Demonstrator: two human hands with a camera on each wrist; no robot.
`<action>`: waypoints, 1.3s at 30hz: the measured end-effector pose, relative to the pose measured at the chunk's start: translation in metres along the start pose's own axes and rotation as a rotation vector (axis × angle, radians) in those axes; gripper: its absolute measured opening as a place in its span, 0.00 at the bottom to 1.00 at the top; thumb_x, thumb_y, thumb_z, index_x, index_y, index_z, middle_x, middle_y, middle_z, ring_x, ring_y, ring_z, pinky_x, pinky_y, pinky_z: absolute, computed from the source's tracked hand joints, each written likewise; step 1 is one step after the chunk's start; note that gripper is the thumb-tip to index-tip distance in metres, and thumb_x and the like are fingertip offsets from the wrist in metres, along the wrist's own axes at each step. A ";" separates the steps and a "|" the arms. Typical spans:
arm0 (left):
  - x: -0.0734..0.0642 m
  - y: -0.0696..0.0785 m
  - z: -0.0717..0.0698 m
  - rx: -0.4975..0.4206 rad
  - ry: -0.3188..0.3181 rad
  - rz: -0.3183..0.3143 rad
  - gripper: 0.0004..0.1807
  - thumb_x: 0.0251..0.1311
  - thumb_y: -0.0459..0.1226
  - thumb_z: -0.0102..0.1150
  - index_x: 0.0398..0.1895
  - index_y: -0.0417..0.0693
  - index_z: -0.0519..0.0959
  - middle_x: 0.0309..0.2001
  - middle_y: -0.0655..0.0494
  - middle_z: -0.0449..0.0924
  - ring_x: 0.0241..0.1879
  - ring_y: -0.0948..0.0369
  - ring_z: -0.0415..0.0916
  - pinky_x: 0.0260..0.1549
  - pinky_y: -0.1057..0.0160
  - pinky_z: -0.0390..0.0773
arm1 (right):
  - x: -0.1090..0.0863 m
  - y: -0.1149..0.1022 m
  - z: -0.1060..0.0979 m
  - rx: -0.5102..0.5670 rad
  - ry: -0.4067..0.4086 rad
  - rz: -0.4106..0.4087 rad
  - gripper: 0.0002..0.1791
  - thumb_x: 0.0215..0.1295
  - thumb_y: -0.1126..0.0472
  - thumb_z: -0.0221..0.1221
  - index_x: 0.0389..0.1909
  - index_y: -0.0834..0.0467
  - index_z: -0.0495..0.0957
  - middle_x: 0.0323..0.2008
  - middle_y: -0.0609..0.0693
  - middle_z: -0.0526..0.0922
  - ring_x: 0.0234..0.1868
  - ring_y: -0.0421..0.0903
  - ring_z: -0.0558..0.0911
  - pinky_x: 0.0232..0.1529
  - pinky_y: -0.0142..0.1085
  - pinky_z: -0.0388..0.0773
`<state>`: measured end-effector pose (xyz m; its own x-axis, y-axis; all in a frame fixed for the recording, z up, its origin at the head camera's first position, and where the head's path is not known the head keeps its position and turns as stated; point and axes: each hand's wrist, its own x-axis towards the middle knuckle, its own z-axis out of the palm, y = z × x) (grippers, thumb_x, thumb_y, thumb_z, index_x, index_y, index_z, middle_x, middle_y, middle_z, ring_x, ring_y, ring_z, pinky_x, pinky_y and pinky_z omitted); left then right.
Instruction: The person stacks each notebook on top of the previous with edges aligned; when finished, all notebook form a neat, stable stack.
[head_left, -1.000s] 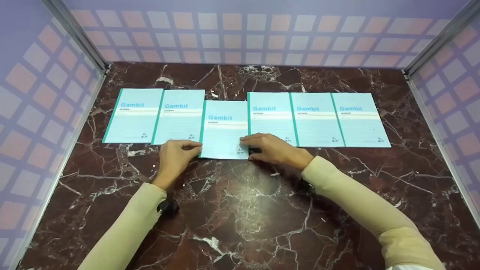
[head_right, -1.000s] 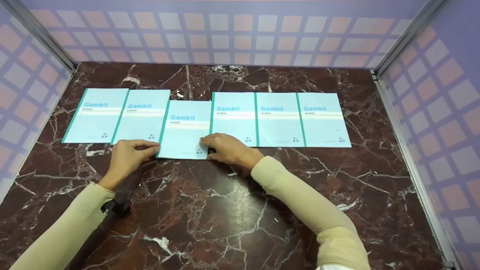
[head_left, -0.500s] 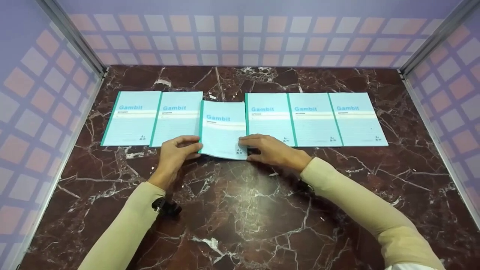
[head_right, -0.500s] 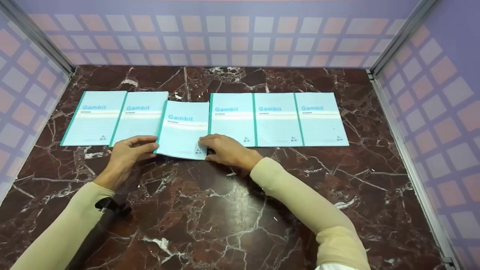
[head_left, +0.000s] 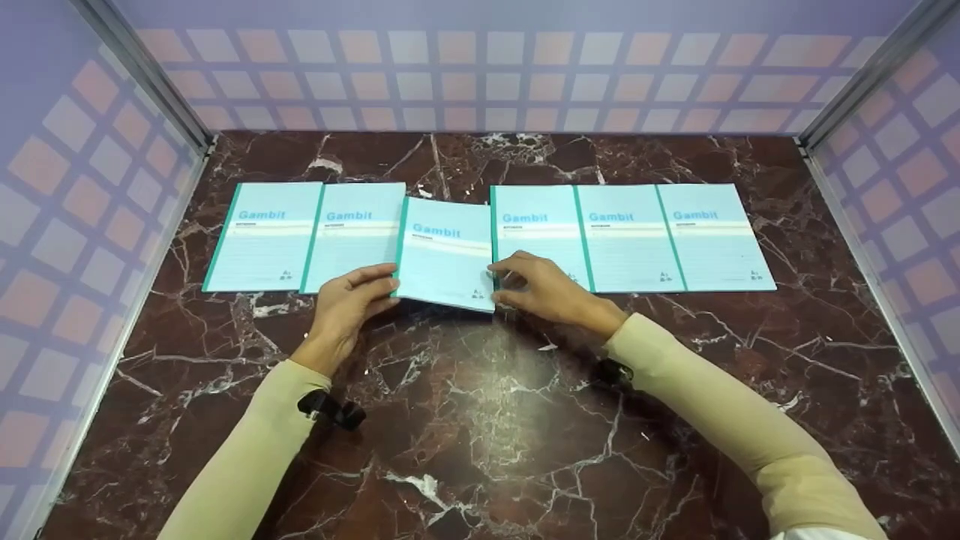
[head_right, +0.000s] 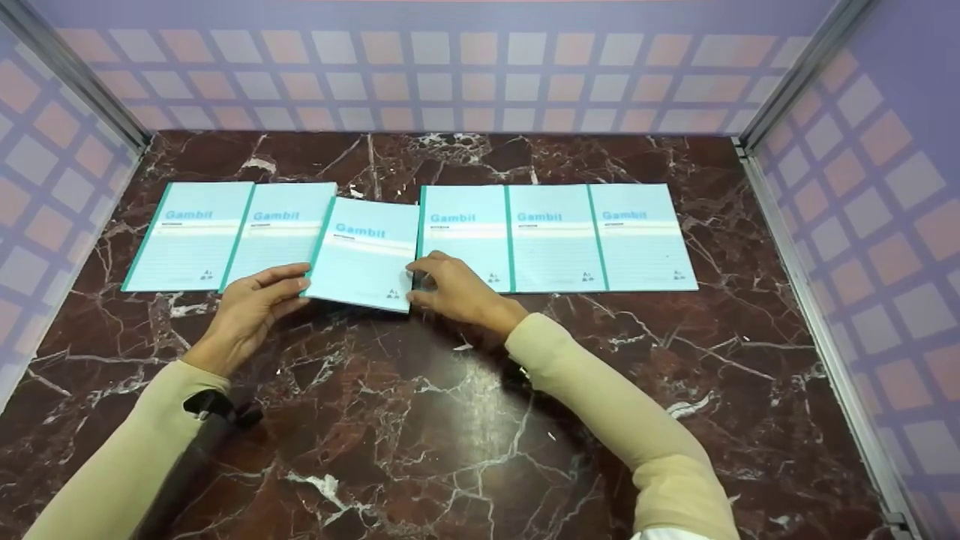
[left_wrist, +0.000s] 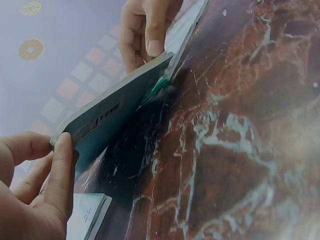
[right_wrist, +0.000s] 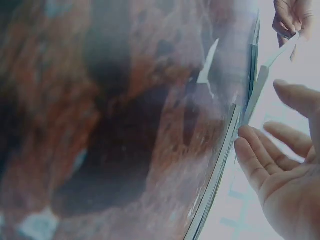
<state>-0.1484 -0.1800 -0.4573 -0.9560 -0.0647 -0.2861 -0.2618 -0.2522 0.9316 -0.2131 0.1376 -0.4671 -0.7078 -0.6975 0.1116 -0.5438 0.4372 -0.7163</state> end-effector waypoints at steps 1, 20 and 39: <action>0.000 0.000 0.000 -0.012 -0.001 -0.003 0.23 0.70 0.26 0.65 0.66 0.27 0.77 0.51 0.50 0.83 0.46 0.60 0.84 0.52 0.62 0.86 | 0.000 0.000 0.000 0.022 0.008 0.025 0.26 0.73 0.60 0.68 0.67 0.68 0.77 0.52 0.60 0.84 0.51 0.54 0.86 0.56 0.42 0.84; 0.003 0.000 0.008 -0.134 -0.007 -0.006 0.24 0.70 0.20 0.61 0.67 0.23 0.73 0.48 0.49 0.83 0.42 0.60 0.85 0.52 0.62 0.86 | 0.002 0.000 0.002 0.328 0.088 0.248 0.23 0.74 0.60 0.67 0.66 0.64 0.79 0.49 0.58 0.87 0.47 0.52 0.87 0.51 0.41 0.86; 0.002 0.002 0.015 0.178 0.014 0.150 0.20 0.67 0.29 0.71 0.61 0.32 0.83 0.50 0.45 0.87 0.44 0.58 0.87 0.51 0.58 0.87 | 0.001 -0.001 -0.011 0.351 0.195 0.181 0.22 0.72 0.65 0.68 0.64 0.66 0.81 0.52 0.58 0.88 0.50 0.54 0.87 0.54 0.40 0.85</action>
<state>-0.1533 -0.1663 -0.4527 -0.9844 -0.1022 -0.1429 -0.1368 -0.0649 0.9885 -0.2184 0.1433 -0.4588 -0.8679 -0.4923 0.0662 -0.2406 0.2999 -0.9231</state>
